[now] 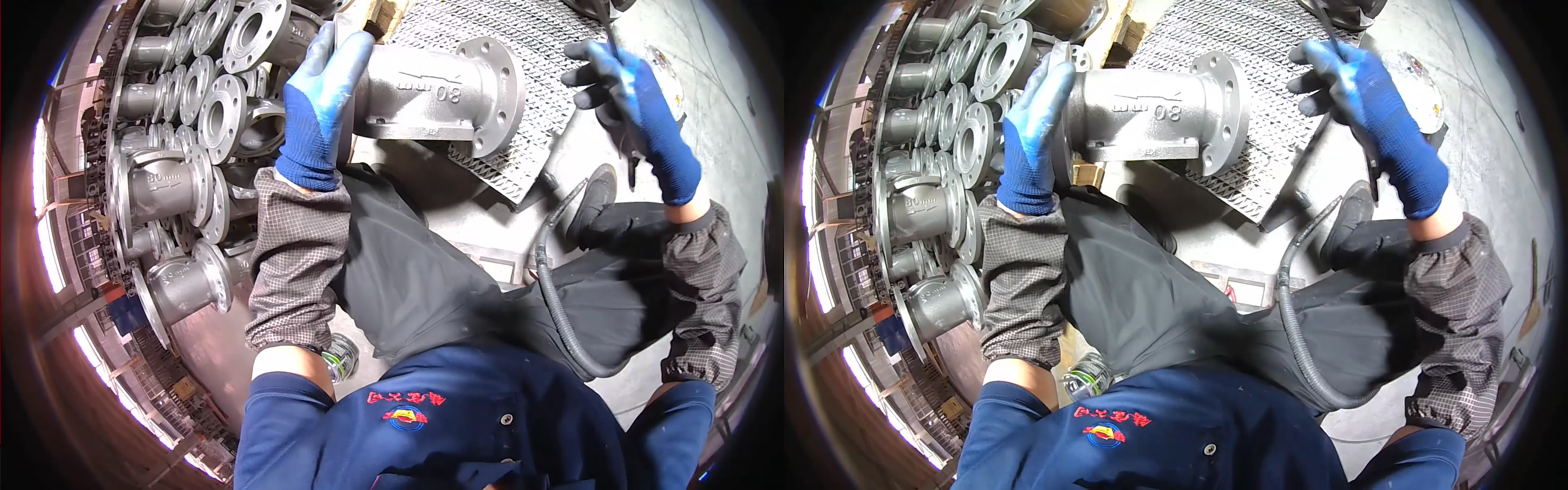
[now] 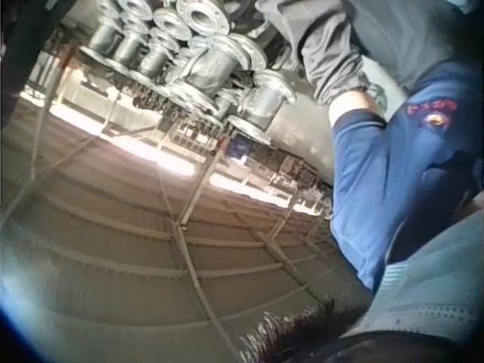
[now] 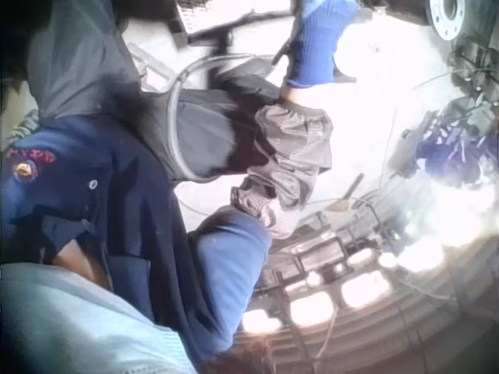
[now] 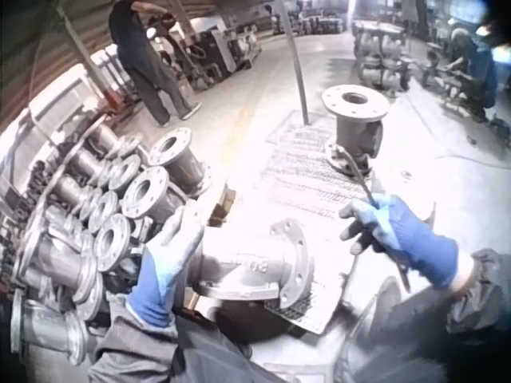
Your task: The person holds a metal valve body, turning it over to view different sides and openings. The person uses a brush to scrub the interior and exterior surfaces of the valve body and then uses an air nozzle to blow air into the valve openings.
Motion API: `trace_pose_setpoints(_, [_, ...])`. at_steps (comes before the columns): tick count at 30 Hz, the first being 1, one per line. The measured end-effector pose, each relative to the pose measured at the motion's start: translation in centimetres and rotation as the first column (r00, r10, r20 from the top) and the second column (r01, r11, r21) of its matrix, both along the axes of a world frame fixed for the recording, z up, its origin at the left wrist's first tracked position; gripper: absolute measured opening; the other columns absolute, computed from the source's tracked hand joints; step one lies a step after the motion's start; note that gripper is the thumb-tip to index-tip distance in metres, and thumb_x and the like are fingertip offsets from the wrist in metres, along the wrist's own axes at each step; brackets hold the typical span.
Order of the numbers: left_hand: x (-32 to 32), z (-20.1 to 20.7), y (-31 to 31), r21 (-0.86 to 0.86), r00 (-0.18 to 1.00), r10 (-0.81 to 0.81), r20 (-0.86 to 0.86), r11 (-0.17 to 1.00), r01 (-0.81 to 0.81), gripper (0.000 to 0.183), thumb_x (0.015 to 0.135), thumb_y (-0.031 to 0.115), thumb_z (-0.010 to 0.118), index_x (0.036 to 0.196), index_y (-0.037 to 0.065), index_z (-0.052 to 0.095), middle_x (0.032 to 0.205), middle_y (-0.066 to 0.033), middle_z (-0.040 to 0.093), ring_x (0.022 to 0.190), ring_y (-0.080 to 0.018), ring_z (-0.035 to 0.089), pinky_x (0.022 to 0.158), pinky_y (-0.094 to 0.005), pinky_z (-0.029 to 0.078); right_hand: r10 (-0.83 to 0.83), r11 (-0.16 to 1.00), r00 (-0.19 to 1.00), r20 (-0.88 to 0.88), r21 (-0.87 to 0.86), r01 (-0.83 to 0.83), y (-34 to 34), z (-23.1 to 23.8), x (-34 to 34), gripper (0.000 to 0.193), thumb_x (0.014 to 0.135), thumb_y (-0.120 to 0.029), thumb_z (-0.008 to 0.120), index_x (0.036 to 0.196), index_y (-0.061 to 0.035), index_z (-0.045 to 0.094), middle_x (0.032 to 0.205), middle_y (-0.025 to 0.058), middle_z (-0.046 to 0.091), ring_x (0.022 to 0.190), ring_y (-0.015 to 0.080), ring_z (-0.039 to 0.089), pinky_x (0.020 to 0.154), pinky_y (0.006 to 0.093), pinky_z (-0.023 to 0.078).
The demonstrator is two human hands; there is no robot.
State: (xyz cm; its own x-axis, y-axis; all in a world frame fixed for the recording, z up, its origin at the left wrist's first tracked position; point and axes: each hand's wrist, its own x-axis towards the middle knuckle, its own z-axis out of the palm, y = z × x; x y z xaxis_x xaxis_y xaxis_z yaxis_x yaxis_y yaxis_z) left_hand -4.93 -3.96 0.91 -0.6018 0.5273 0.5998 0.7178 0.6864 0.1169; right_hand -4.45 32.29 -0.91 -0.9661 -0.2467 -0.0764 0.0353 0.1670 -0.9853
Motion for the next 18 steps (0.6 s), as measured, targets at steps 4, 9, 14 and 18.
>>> trace_pose_setpoints(4, [0.6, 0.7, 2.5, 0.433, 0.841, -0.095, 0.533, 0.885, -0.174, 0.055, 0.081, 0.015, 0.068, 0.132, 0.006, 0.05, 0.125, -0.0219, 0.054, 0.109, -0.0271, 0.058, 0.093, -0.0297, 0.045, 0.134, 0.99, 0.942, -0.308, 0.088, -0.112, 3.5, -1.0, -0.8, 0.056, 0.096, -0.048, 0.042, 0.128, -0.0031, 0.049, 0.109, 0.0095, 0.061, 0.084, 0.0109, 0.061, 0.065, 0.0205, 0.05])
trace_pose_setpoints(9, [1.0, 2.8, 7.0, 0.458, 0.633, -0.1, 0.767, 0.777, -0.431, 0.08, 0.079, 0.026, 0.073, 0.138, -0.009, 0.032, 0.13, -0.0154, 0.05, 0.115, -0.0176, 0.05, 0.097, -0.0268, 0.04, -0.047, 0.999, 0.996, -0.075, -0.008, 0.047, -0.3, 1.3, 0.4, 0.049, 0.098, -0.042, 0.039, 0.117, 0.0001, 0.056, 0.097, 0.0104, 0.065, 0.077, 0.0133, 0.063, 0.069, 0.0222, 0.05])
trace_pose_setpoints(14, [-0.7, 3.5, 8.1, 0.023, 0.734, 0.167, 0.658, 0.97, -0.241, 0.077, 0.078, 0.033, 0.071, 0.138, -0.001, 0.037, 0.129, -0.0208, 0.052, 0.119, -0.0244, 0.051, 0.1, -0.0323, 0.04, -0.126, 0.988, 0.98, 0.157, -0.064, 0.138, -0.7, 1.6, 0.2, 0.047, 0.097, -0.041, 0.042, 0.109, 0.0009, 0.059, 0.087, 0.0106, 0.066, 0.071, 0.0134, 0.062, 0.069, 0.0232, 0.049])
trace_pose_setpoints(18, [1.0, 4.3, 10.5, -0.081, 0.796, -0.016, 0.606, 0.993, 0.082, 0.071, 0.075, 0.029, 0.069, 0.134, 0.001, 0.044, 0.101, -0.0166, 0.064, 0.089, -0.0299, 0.063, 0.081, -0.0344, 0.05, -0.121, 0.992, 0.968, 0.222, -0.015, 0.127, -1.2, 1.7, -0.2, 0.051, 0.098, -0.043, 0.04, 0.109, 0.0026, 0.059, 0.087, 0.0119, 0.067, 0.072, 0.0121, 0.062, 0.067, 0.0229, 0.049])
